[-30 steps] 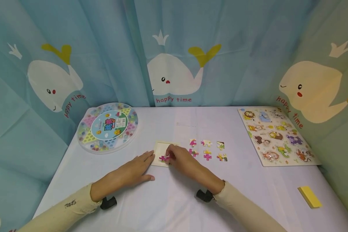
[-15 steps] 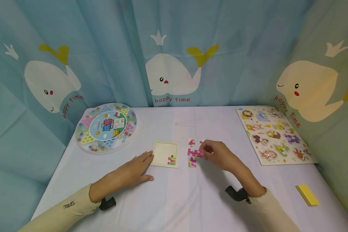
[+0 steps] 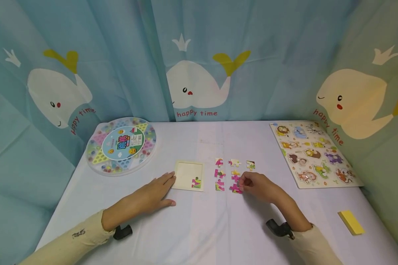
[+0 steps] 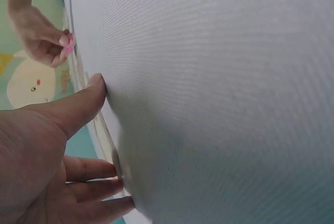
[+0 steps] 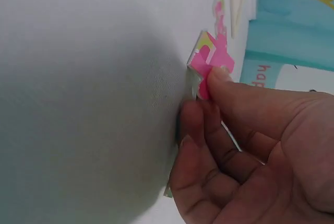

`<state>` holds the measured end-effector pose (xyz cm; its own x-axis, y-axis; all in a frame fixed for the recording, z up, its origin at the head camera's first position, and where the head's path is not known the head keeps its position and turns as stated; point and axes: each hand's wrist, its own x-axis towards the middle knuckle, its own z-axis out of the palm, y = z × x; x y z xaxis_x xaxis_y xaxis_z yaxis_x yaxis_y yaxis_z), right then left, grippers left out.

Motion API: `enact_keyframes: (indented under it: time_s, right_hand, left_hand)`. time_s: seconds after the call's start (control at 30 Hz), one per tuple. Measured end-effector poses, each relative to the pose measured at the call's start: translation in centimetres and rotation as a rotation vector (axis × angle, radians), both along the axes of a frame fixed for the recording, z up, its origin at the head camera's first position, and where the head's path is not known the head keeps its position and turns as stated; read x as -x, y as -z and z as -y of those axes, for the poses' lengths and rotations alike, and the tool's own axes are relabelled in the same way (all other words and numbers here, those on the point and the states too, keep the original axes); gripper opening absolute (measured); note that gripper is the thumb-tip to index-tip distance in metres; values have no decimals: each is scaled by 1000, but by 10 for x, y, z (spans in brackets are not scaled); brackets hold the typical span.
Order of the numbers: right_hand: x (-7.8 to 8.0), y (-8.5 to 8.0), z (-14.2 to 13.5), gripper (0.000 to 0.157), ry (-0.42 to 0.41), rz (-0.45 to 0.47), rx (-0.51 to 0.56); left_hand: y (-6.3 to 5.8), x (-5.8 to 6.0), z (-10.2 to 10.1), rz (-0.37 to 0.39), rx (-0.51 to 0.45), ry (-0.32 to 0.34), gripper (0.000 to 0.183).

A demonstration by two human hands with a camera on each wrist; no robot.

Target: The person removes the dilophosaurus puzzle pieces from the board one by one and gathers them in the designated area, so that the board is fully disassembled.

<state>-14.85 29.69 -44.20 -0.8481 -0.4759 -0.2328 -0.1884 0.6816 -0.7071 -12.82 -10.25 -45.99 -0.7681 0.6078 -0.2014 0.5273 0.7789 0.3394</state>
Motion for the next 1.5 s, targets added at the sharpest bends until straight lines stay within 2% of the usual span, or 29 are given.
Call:
enact_keyframes:
  time_s: [0.3, 0.43, 0.7, 0.8, 0.93, 1.17, 1.5]
  right_hand:
    - [0, -2, 13, 18, 27, -141, -119]
    - [1, -3, 24, 18, 45, -172, -154]
    - [2, -2, 81, 27, 75, -202, -93]
    - [2, 3, 104, 34, 54, -232, -76]
    - [2, 13, 128, 42, 27, -285, -130]
    - [-3, 21, 149, 39, 60, -347, -254]
    - [-6, 18, 149, 27, 2, -363, -203]
  left_hand:
    - [-1, 0, 0, 13, 1, -12, 86]
    - [-2, -1, -1, 20, 3, -17, 86]
    - [-1, -1, 0, 15, 9, -20, 86]
    - [0, -1, -1, 15, 9, -19, 86]
    - [0, 0, -1, 18, 7, -17, 86]
    - [-1, 0, -1, 13, 9, -8, 86]
    - [-2, 0, -1, 24, 9, -19, 85]
